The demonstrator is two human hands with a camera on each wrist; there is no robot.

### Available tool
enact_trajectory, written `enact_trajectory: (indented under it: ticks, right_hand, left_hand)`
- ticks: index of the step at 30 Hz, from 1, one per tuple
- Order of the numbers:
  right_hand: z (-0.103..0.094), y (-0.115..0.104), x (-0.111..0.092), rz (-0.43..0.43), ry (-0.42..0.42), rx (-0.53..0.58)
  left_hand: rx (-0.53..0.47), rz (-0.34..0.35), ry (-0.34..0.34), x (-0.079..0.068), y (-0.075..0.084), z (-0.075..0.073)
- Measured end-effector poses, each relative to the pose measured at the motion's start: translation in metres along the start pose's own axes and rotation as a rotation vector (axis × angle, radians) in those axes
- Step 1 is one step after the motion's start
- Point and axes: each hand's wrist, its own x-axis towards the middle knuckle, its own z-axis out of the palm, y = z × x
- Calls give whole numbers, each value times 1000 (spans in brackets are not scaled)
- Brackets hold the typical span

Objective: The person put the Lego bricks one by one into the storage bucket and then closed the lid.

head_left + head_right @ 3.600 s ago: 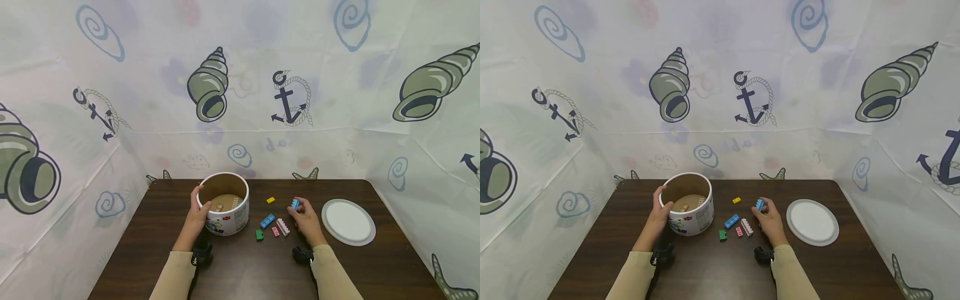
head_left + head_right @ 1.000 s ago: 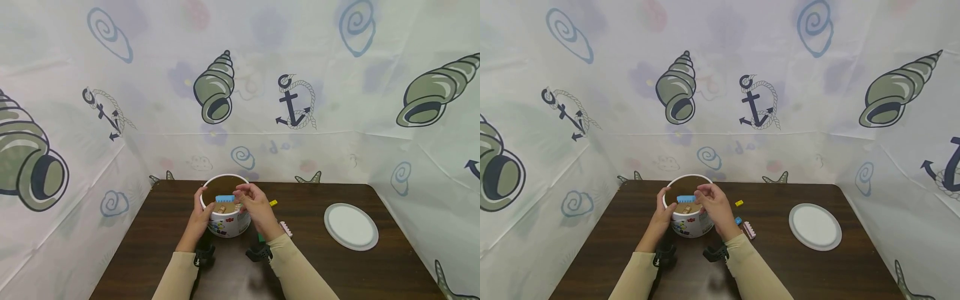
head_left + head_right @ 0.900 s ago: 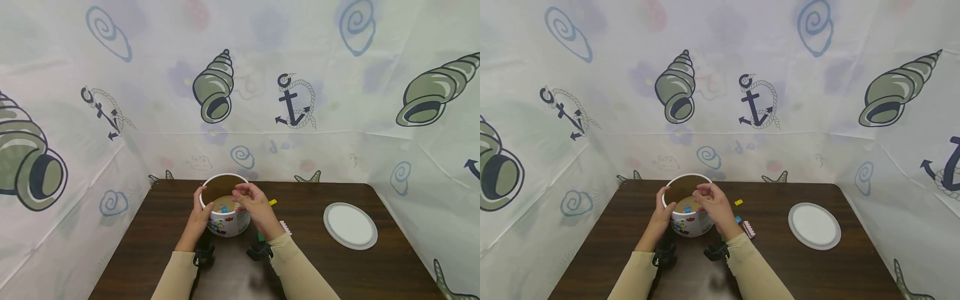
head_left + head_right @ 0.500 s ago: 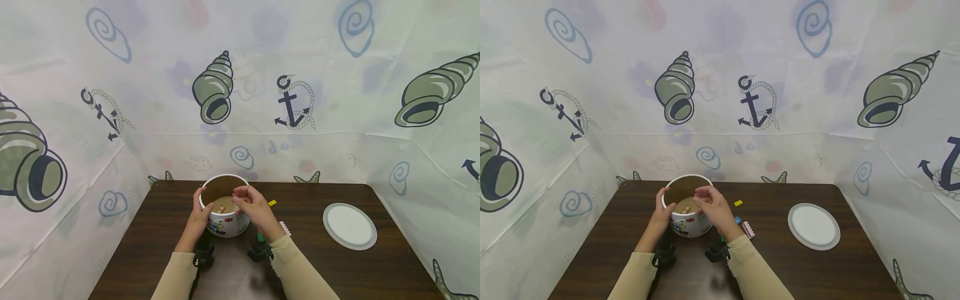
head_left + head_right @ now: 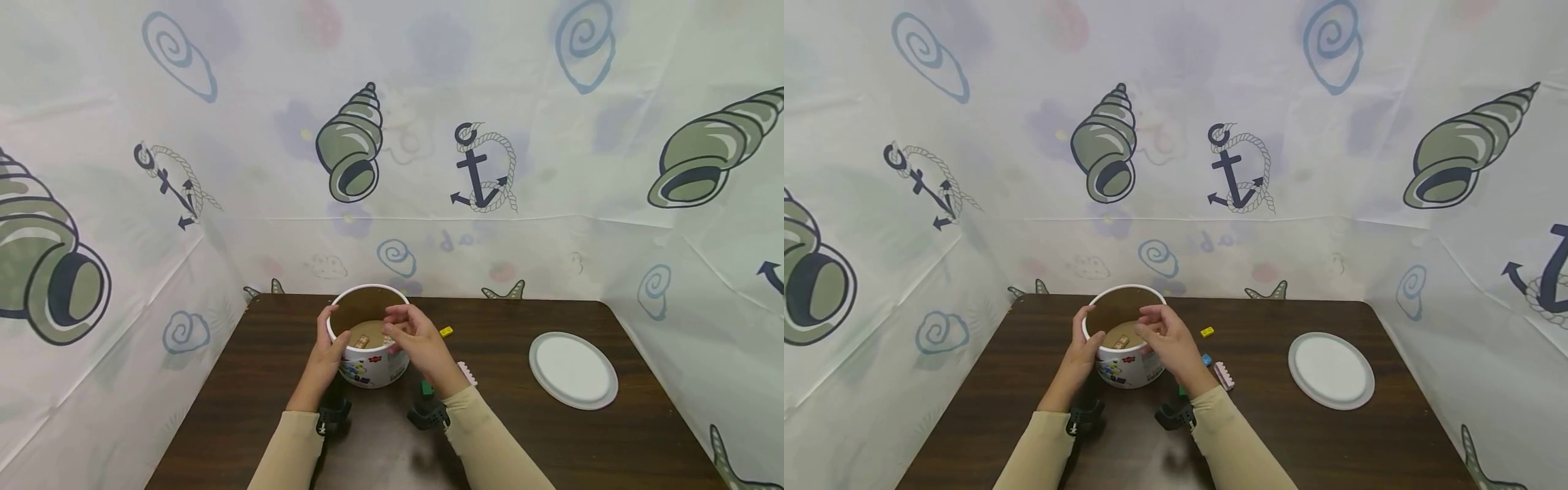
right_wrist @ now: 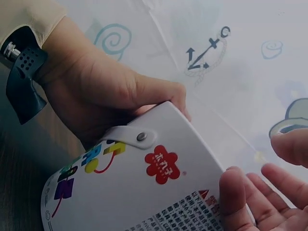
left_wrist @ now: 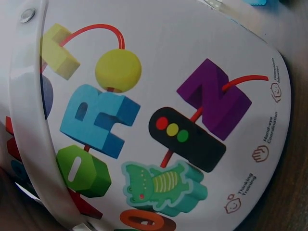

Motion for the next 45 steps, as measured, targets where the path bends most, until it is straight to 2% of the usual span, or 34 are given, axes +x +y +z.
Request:
enact_trajectory:
  ticks: [5, 8, 13, 17, 19, 21, 29, 37, 45]
  right_hand:
    - [-7, 5, -1, -25, -19, 5]
    - [-15, 8, -1, -42, 11, 51]
    - [-36, 19, 0, -41, 192, 102]
    - [-56, 32, 4, 28, 358, 9]
    - [-67, 39, 7, 83, 404, -56]
    - [-78, 44, 10, 133, 415, -106]
    - [-109, 55, 18, 294, 334, -223]
    - [-124, 72, 22, 450, 106, -321]
    - [-134, 80, 28, 502, 38, -322]
  left_hand:
    - [11, 2, -3, -2, 0, -1]
    - [2, 4, -5, -2, 0, -1]
    - [-4, -1, -5, -1, 0, -1]
    - [-2, 1, -4, -1, 1, -1]
    - [-4, 2, -5, -1, 1, -1]
    - [-6, 0, -6, -1, 1, 0]
    - [-26, -15, -12, -2, 0, 0]
    - [-18, -15, -10, -2, 1, 1]
    - [-13, -11, -4, -1, 0, 1]
